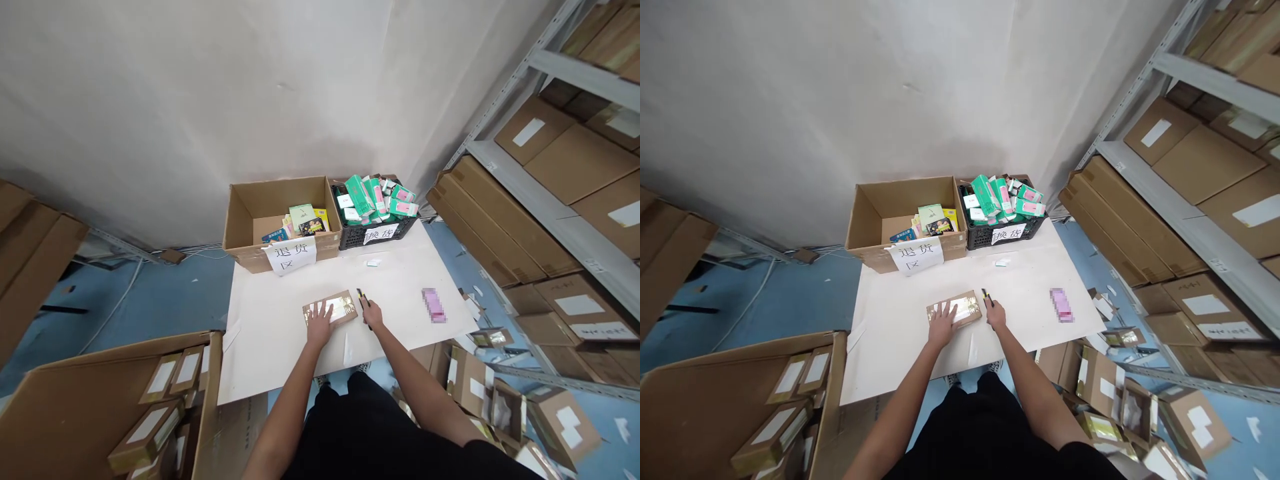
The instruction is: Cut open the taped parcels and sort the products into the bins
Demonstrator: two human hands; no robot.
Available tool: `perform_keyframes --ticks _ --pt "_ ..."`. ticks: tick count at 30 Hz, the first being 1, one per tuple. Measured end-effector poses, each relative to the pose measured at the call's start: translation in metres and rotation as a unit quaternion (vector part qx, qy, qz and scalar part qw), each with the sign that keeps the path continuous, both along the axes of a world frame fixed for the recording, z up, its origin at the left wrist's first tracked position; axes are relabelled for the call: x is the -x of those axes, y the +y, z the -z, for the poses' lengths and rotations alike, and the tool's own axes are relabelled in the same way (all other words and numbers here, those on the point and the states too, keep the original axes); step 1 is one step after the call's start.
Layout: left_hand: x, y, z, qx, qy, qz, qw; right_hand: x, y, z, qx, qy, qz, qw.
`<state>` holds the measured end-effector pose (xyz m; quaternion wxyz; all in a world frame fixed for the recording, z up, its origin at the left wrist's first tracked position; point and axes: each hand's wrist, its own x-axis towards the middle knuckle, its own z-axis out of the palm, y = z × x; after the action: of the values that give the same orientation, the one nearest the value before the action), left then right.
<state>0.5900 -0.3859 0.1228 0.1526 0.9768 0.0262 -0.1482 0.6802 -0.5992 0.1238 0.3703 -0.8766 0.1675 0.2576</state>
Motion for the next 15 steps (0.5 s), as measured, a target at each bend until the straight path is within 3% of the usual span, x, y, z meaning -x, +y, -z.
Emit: perform_keyframes --ticks 5,15 --pt "0.004 0.013 0.015 0.026 0.002 0.024 0.999 0.011 -0.025 -0.002 -0.011 0.021 -0.078 0.997" --pt "0.01 0.005 0.022 0.019 -0.013 0.01 1.0 -0.01 -0.023 -0.007 0.017 0.022 -0.166 0.986"
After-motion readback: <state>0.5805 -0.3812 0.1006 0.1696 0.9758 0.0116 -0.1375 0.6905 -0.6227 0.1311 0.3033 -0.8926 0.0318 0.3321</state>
